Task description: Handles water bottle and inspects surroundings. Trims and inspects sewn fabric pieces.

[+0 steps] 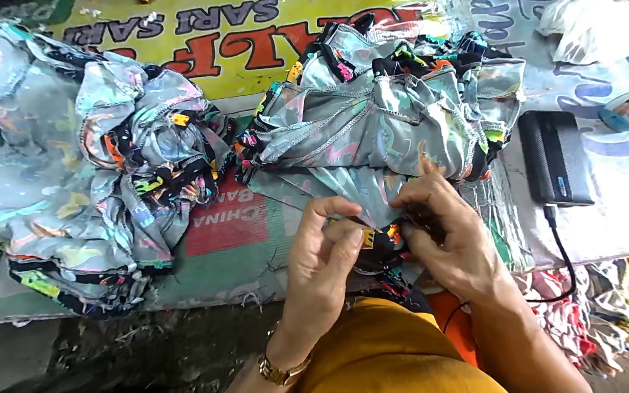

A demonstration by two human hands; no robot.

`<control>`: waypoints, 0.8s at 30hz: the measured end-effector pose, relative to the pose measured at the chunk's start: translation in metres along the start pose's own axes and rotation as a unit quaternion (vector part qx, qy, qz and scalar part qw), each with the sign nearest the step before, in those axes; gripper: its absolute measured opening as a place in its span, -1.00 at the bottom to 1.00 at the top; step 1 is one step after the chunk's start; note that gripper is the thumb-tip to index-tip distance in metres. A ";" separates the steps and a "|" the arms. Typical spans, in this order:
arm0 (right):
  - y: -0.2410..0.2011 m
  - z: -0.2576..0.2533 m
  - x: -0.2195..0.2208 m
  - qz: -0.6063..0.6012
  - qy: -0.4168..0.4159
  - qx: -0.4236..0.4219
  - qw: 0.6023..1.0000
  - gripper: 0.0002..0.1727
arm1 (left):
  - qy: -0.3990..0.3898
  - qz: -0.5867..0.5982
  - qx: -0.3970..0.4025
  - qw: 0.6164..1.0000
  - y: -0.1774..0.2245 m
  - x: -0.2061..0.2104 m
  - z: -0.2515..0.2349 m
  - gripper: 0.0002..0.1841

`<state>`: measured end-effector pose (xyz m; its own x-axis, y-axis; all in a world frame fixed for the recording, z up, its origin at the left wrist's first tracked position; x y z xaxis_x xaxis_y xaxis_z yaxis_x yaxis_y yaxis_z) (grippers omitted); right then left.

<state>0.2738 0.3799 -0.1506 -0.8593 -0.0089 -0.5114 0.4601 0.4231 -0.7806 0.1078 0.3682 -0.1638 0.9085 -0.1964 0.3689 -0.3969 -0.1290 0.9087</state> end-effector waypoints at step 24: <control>-0.024 0.019 -0.001 0.018 0.096 -0.131 0.987 -0.91 | 0.003 -0.166 0.083 0.983 0.007 0.020 0.006 -0.73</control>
<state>0.2680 0.3530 -0.1380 -0.8812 0.1719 -0.4404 0.4400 0.6391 -0.6309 0.1222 0.3579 -0.1515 0.9922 -0.1101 0.0588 -0.0934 -0.3425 0.9349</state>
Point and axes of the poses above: each hand's wrist, its own z-axis away from the middle knuckle, its own x-axis out of the palm, y = z × x, the point moved 9 cm from there along -z, towards the middle knuckle, and after that the axes turned 8 degrees about z, right-handed, at the moved point
